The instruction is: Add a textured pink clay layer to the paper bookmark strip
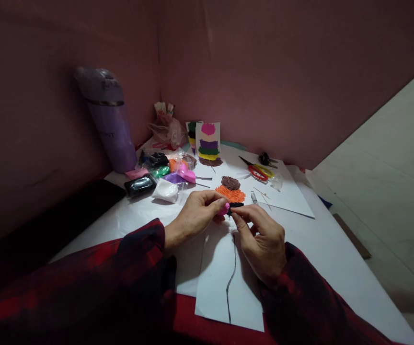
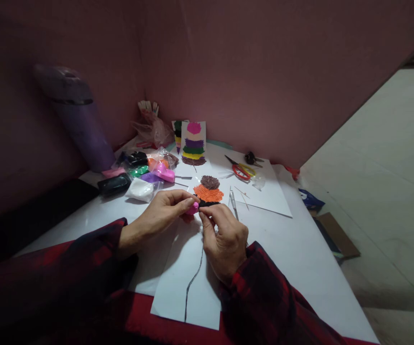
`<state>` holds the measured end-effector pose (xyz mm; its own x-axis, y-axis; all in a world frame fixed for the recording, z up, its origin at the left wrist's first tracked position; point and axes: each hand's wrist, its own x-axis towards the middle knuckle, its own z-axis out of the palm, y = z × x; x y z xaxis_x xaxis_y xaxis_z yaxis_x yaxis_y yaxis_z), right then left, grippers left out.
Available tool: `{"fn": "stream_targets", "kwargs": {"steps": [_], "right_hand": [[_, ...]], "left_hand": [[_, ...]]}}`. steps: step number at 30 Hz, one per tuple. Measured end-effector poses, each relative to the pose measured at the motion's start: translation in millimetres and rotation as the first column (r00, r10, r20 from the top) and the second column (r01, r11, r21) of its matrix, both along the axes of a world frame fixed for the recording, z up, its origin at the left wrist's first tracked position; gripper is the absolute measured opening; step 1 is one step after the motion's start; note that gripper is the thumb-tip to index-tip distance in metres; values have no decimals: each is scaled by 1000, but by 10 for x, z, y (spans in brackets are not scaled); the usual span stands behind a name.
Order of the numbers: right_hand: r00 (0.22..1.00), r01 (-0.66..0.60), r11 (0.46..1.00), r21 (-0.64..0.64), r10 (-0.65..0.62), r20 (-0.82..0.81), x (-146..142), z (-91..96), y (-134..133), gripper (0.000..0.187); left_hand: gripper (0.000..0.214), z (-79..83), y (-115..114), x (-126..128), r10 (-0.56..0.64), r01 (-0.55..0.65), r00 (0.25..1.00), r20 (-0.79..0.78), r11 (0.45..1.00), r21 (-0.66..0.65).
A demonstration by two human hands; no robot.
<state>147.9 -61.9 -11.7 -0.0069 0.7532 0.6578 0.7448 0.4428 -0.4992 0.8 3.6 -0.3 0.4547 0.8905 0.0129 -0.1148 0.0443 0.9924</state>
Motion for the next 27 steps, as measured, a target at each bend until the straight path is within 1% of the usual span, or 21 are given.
{"fn": "stream_targets", "kwargs": {"steps": [3, 6, 9, 13, 17, 20, 27], "right_hand": [[1000, 4, 1000, -2, -4, 3, 2, 1, -3, 14], [1000, 12, 1000, -6, -12, 4, -3, 10, -5, 15], [1000, 20, 1000, -6, -20, 4, -12, 21, -6, 15], [999, 51, 999, -16, -51, -1, -20, 28, -11, 13], [997, 80, 996, -40, -80, -2, -15, 15, -17, 16], [996, 92, 995, -38, -92, -3, -7, 0, -13, 15], [998, 63, 998, -24, -62, 10, -8, 8, -4, 13]], "left_hand": [[20, 10, -6, -3, 0, 0, 1000, 12, 1000, 28], [14, 16, -11, -3, 12, -12, 1000, 19, 1000, 27], [9, 23, -13, 2, 20, -20, 1000, 16, 1000, -2], [8, 36, -10, 8, 19, -19, 1000, 8, 999, -30], [7, 44, -3, 8, 14, -14, 1000, 2, 999, -31], [7, 43, 1, 7, 12, -12, 1000, 4, 999, -30], [9, 28, -4, 2, 22, -22, 1000, 9, 999, -35]]}}
